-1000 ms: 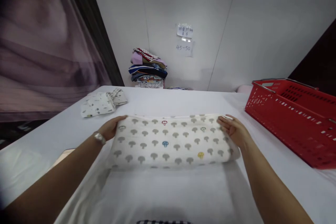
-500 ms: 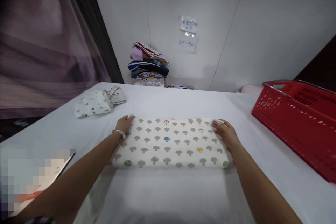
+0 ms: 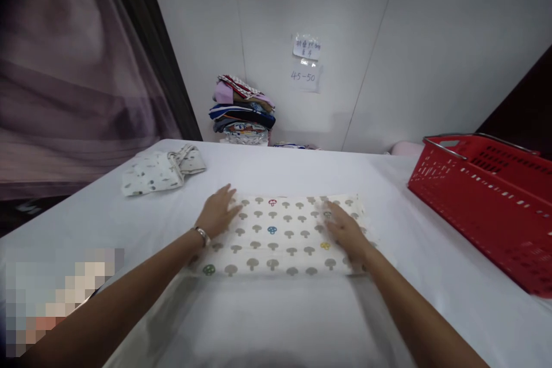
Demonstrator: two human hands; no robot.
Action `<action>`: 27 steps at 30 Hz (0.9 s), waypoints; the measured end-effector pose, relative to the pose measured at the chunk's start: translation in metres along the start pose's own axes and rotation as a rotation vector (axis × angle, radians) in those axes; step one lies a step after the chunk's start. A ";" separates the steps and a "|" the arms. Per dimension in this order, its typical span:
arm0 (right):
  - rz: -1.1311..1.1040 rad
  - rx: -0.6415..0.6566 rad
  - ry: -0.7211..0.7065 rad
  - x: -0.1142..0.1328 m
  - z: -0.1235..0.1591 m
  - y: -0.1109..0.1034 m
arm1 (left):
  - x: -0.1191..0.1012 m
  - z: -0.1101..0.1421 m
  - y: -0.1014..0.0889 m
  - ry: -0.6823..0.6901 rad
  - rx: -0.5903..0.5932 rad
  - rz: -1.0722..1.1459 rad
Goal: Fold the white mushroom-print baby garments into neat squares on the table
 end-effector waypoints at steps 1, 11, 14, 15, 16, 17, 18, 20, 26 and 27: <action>0.133 0.078 -0.089 0.007 0.001 0.010 | -0.011 0.005 0.005 0.099 0.047 -0.011; 0.643 0.212 -0.144 -0.009 -0.028 0.043 | -0.015 0.008 0.043 0.063 0.272 0.004; 0.631 0.235 -0.116 -0.009 -0.029 0.044 | -0.017 0.007 0.041 0.065 0.287 0.021; 0.627 0.248 -0.109 -0.008 -0.030 0.045 | -0.017 0.006 0.041 0.059 0.297 0.028; 0.630 0.251 -0.109 -0.007 -0.032 0.045 | -0.017 0.005 0.041 0.049 0.301 0.032; 0.640 0.244 -0.111 -0.006 -0.034 0.046 | -0.017 0.005 0.041 0.037 0.298 0.031; 0.657 0.228 -0.115 -0.006 -0.036 0.046 | -0.016 0.004 0.042 0.026 0.290 0.026; 0.696 0.188 -0.113 -0.008 -0.041 0.048 | -0.014 0.003 0.045 0.011 0.273 0.012; 0.638 0.191 -0.081 -0.008 -0.047 0.048 | -0.013 -0.002 0.045 0.004 0.284 0.044; 0.593 0.207 -0.063 -0.007 -0.045 0.045 | -0.012 -0.004 0.041 -0.010 0.288 0.063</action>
Point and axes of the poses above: each hand's wrist, its own z-axis away from the middle knuckle, its own y-axis out of the palm, x = y × z, the point moved 3 cm from there along -z, towards the middle knuckle, and after that the axes turned 1 degree about y, right-handed, at the moved point
